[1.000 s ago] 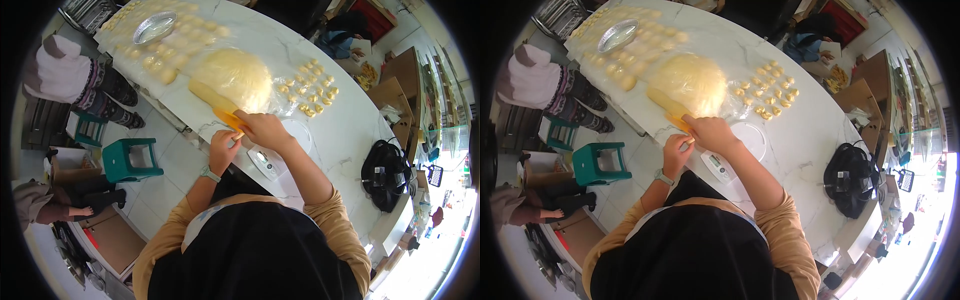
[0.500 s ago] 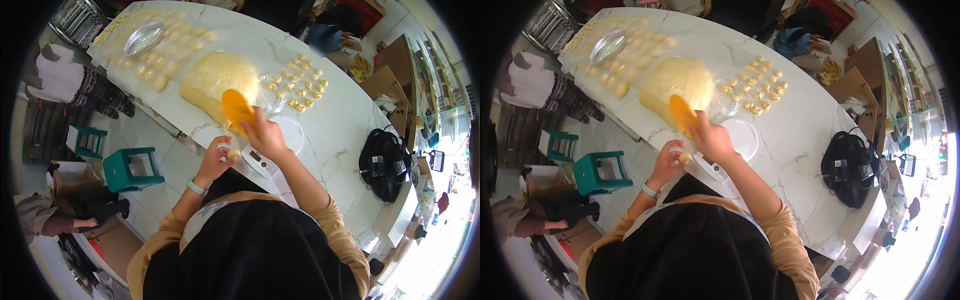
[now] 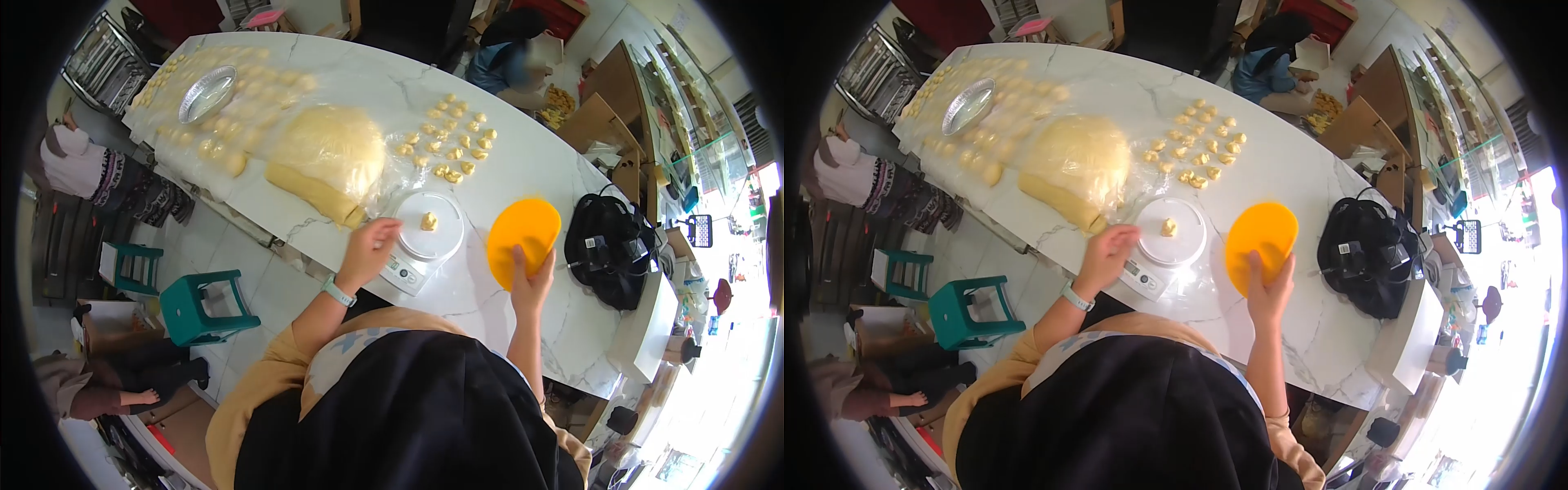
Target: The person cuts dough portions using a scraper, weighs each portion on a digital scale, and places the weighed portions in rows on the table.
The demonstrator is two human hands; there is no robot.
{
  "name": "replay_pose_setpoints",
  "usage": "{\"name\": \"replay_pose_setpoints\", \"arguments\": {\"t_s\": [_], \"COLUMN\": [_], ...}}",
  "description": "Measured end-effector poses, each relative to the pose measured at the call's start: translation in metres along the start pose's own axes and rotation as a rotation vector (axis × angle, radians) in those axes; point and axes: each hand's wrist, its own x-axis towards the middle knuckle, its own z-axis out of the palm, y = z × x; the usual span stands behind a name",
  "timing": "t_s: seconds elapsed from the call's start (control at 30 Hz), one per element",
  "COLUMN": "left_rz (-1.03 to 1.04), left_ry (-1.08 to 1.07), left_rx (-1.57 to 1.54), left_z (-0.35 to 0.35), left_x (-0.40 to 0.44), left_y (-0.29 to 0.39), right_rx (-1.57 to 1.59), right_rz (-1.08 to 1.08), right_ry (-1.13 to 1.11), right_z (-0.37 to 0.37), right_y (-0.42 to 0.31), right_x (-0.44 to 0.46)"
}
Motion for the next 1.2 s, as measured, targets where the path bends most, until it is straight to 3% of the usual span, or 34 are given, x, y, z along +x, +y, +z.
{"name": "replay_pose_setpoints", "arguments": {"t_s": [0.07,0.17,0.37,0.47,0.57,0.7,0.8,0.9,1.0,1.1,1.2], "left_rz": [0.101,0.446,0.391,0.382,0.16,0.024,0.291,0.375,0.461,0.759,0.667], "left_ry": [0.318,0.564,0.436,0.369,0.16,0.027,0.158,0.219,0.122,0.22,0.141], "left_rx": [0.368,0.761,0.751,0.941,1.02,1.026,1.028,0.964,1.078,1.122,1.27], "left_z": [-0.013,-0.028,-0.026,-0.028,-0.034,-0.043,-0.039,-0.034,-0.036,-0.032,-0.03], "left_x": [-0.009,-0.007,0.018,0.038,0.054,0.07,0.076,0.083,0.083,0.081,0.083], "left_y": [-0.012,-0.041,-0.05,-0.053,-0.024,0.021,0.019,-0.001,-0.015,-0.016,-0.018], "right_rx": [0.012,0.022,-0.017,0.016,0.01,0.002,0.006,0.018,0.023,-0.003,-0.016], "right_rz": [0.033,0.068,0.115,0.1,0.093,0.074,0.058,0.112,0.128,0.13,0.134], "right_ry": [0.046,0.102,0.073,0.046,0.021,0.017,0.027,0.021,0.036,0.044,0.049], "right_z": [-0.014,-0.025,-0.023,-0.017,-0.014,-0.015,-0.017,-0.023,-0.028,-0.03,-0.03], "right_y": [0.006,0.017,0.024,0.021,0.016,0.016,0.024,0.027,0.03,0.035,0.033], "right_x": [-0.007,-0.015,-0.027,-0.028,-0.029,-0.03,-0.033,-0.038,-0.041,-0.041,-0.043]}}
